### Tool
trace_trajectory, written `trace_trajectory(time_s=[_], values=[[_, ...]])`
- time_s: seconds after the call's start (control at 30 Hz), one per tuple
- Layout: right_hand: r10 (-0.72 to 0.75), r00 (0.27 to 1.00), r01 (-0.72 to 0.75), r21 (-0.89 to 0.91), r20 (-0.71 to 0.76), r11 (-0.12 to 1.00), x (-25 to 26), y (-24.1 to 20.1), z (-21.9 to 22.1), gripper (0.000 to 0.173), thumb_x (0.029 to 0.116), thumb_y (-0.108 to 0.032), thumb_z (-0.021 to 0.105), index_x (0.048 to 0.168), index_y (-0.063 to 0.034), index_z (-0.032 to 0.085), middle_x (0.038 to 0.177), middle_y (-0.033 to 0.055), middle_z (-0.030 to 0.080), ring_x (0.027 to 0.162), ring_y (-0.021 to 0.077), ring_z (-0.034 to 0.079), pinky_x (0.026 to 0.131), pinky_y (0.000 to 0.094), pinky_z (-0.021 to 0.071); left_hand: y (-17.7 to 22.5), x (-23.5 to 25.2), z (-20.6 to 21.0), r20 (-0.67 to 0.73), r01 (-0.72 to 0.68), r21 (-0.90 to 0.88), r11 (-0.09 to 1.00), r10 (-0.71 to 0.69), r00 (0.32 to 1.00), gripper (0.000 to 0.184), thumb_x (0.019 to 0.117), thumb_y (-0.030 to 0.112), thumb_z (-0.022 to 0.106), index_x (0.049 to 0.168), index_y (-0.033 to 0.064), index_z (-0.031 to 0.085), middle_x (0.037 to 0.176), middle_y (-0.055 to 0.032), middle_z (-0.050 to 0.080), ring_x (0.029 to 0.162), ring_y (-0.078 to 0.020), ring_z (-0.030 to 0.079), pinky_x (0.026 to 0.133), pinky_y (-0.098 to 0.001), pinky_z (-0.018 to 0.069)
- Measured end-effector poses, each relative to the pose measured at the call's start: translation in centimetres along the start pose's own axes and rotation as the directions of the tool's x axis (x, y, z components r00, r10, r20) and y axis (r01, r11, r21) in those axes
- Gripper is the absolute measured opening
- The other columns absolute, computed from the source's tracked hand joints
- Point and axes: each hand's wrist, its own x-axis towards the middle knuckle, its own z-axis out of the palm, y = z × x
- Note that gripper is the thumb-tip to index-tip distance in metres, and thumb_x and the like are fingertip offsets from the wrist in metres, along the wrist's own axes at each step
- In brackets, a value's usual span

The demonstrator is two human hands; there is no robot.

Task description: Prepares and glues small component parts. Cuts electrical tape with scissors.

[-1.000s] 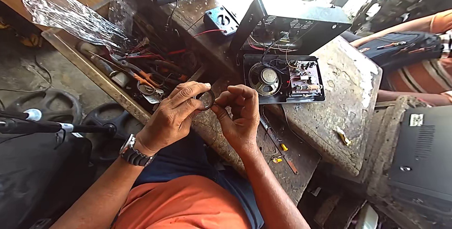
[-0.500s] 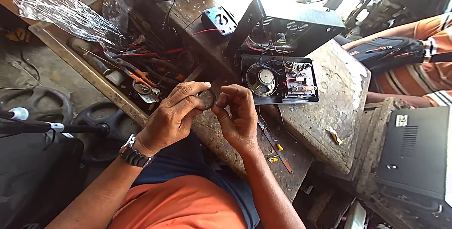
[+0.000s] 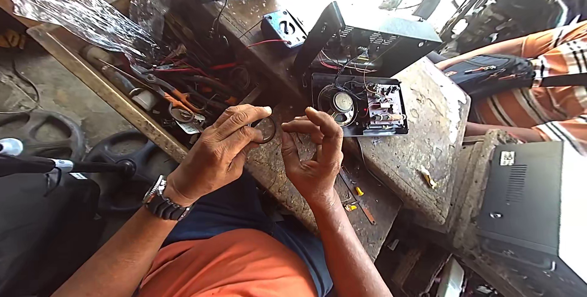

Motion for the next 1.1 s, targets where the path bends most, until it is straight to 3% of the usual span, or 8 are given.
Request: trace_trajectory(time_s=[0.37,0.67,0.77,1.1], values=[[0.002,0.997,0.002,-0.053,0.08,0.999,-0.2,0.2,-0.1,0.077,0.0816,0.002,0.072,0.149,-0.0055,0.037,0.098,0.0051,0.07,0.094,0.0193,0.067,0.084,0.039,0.0579,0.0,0.4,0.0,0.088,-0.032,0.026,0.999,0.03,0.996,0.013,0.0962,-0.001,0.06,0.096,-0.0027,0.073,0.137,-0.0193,0.062,0.136,-0.0314,0.054,0.117,-0.0421,0.0445],[0.003,0.991,0.006,-0.069,0.133,0.998,-0.3,0.3,-0.1,0.075,0.0831,0.0,0.07,0.15,-0.0044,0.037,0.089,0.0048,0.065,0.082,0.0166,0.063,0.073,0.0332,0.0561,-0.1,0.9,-0.8,0.199,-0.086,0.043,0.995,0.075,0.977,0.021,0.0959,-0.004,0.055,0.103,-0.0018,0.075,0.137,-0.0165,0.063,0.136,-0.031,0.054,0.119,-0.0421,0.0421],[-0.003,0.993,0.012,-0.073,0.12,0.997,-0.4,0.2,0.0,0.071,0.0835,-0.001,0.07,0.148,-0.0038,0.04,0.086,0.0042,0.06,0.078,0.0144,0.057,0.068,0.029,0.0511,0.1,0.9,-0.6,0.209,-0.094,0.063,0.994,0.079,0.975,0.021,0.0976,-0.002,0.056,0.106,-0.0018,0.075,0.137,-0.0159,0.063,0.135,-0.0304,0.054,0.119,-0.0418,0.0423],[0.028,0.995,-0.031,0.032,0.096,0.999,-0.1,-0.1,-0.2,0.075,0.0783,0.004,0.068,0.146,-0.0034,0.038,0.082,0.0044,0.06,0.073,0.0133,0.059,0.064,0.0271,0.0536,-0.4,0.3,1.2,0.127,0.074,0.053,0.996,-0.08,0.989,0.013,0.0968,0.005,0.059,0.091,0.0005,0.07,0.139,-0.0172,0.059,0.132,-0.0267,0.057,0.112,-0.0382,0.0484]])
